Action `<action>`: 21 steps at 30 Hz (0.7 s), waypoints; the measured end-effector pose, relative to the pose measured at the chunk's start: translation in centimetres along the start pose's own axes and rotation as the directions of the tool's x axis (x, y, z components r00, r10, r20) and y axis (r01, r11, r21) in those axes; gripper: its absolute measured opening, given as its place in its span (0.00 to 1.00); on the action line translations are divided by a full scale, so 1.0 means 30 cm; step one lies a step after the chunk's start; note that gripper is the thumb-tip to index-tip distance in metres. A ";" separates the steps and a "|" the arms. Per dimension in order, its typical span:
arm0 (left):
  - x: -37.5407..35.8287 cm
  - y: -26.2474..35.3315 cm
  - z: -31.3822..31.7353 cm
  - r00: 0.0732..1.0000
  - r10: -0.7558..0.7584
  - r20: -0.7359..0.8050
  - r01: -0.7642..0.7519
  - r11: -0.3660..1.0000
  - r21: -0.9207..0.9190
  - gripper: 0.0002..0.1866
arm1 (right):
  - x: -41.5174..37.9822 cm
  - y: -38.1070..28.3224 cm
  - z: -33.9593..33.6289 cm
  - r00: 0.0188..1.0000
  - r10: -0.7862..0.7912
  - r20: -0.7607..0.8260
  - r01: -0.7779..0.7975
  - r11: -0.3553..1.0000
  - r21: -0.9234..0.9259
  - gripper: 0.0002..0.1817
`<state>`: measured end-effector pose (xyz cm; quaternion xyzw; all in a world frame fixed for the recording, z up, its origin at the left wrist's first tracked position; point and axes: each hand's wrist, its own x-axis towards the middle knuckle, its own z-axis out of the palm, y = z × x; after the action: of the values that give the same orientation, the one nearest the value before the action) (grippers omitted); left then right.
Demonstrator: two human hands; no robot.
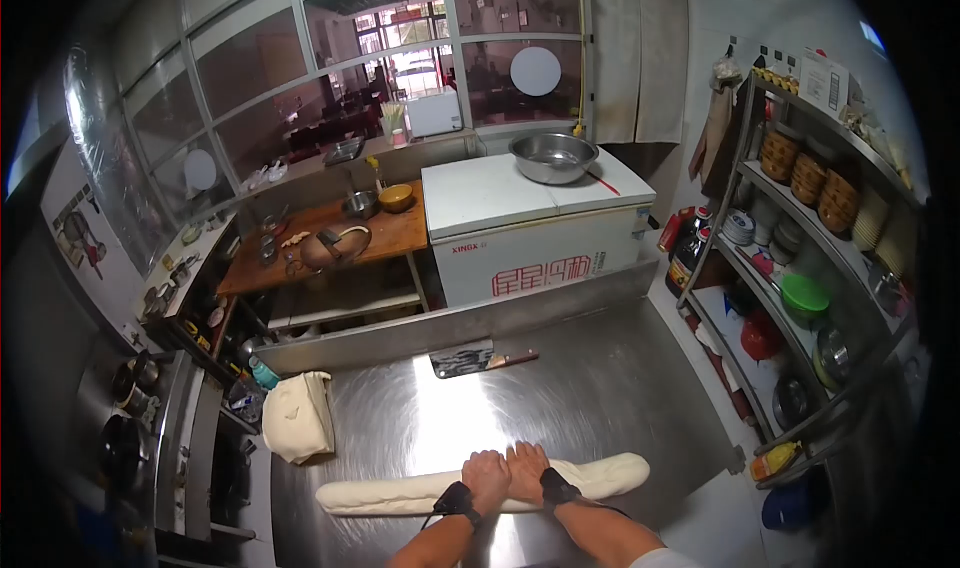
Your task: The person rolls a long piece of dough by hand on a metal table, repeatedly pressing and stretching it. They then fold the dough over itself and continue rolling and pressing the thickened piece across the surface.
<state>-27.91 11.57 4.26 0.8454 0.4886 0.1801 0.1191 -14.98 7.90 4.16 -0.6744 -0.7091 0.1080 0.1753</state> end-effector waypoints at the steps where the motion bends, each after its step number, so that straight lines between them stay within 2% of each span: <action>1: -0.049 0.022 -0.018 0.999 0.039 0.014 -0.039 0.999 -0.024 0.14 | -0.051 -0.057 -0.095 0.945 0.040 0.323 -0.020 0.998 -0.064 0.23; 2: -0.093 0.043 -0.040 0.997 0.078 0.026 -0.077 0.996 -0.047 0.14 | -0.121 -0.116 -0.201 0.937 0.019 0.348 -0.007 0.999 -0.037 0.20; 3: -0.130 0.064 -0.063 0.993 0.114 0.034 -0.112 0.991 -0.069 0.14 | -0.203 -0.143 -0.213 0.963 0.005 0.271 -0.002 1.000 -0.014 0.20; 4: -0.181 0.113 -0.105 0.982 0.167 0.087 -0.165 0.986 -0.026 0.14 | -0.307 -0.152 -0.168 0.994 -0.020 0.112 0.017 0.999 0.027 0.20; 5: -0.234 0.147 -0.122 0.978 0.194 0.073 -0.190 0.980 -0.051 0.13 | -0.395 -0.154 -0.120 0.999 -0.028 -0.028 0.029 0.998 0.060 0.20; 8: -0.330 0.185 -0.052 0.977 0.210 -0.040 -0.213 0.971 -0.106 0.12 | -0.456 -0.152 -0.011 0.985 -0.036 -0.170 0.039 0.999 0.017 0.19; 10: -0.292 0.166 -0.006 0.980 0.186 -0.067 -0.192 0.977 -0.096 0.12 | -0.409 -0.096 0.020 0.985 -0.070 -0.156 0.069 0.998 -0.012 0.19; 13: -0.128 0.138 0.024 0.990 0.139 0.016 -0.137 0.987 -0.085 0.14 | -0.247 0.024 -0.007 0.994 -0.105 -0.008 0.105 0.995 0.002 0.18; 15: -0.011 0.141 0.006 0.984 0.078 0.158 -0.065 0.994 -0.086 0.15 | -0.151 0.096 -0.022 0.990 -0.079 0.118 0.076 0.996 0.036 0.17; 16: 0.038 0.139 -0.004 0.960 0.036 0.277 -0.014 0.997 -0.082 0.16 | -0.108 0.126 -0.025 0.982 -0.064 0.176 0.056 0.997 0.052 0.17; 19: 0.126 0.154 -0.036 0.799 -0.061 0.599 0.119 0.991 -0.058 0.19 | -0.016 0.205 -0.018 0.957 -0.024 0.290 0.001 0.997 0.078 0.16; 20: 0.137 0.150 0.005 0.805 -0.061 0.590 0.121 0.991 -0.063 0.19 | 0.003 0.224 -0.016 0.957 -0.030 0.289 0.010 0.997 0.070 0.16; 21: 0.150 0.134 0.073 0.937 -0.077 0.342 0.115 0.989 -0.092 0.12 | 0.028 0.249 -0.004 0.977 -0.062 0.203 0.041 0.994 0.104 0.16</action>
<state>-21.79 13.42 4.65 0.8310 0.4908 0.0532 0.2563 -8.10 9.21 1.44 -0.6313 -0.7345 0.2078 0.1372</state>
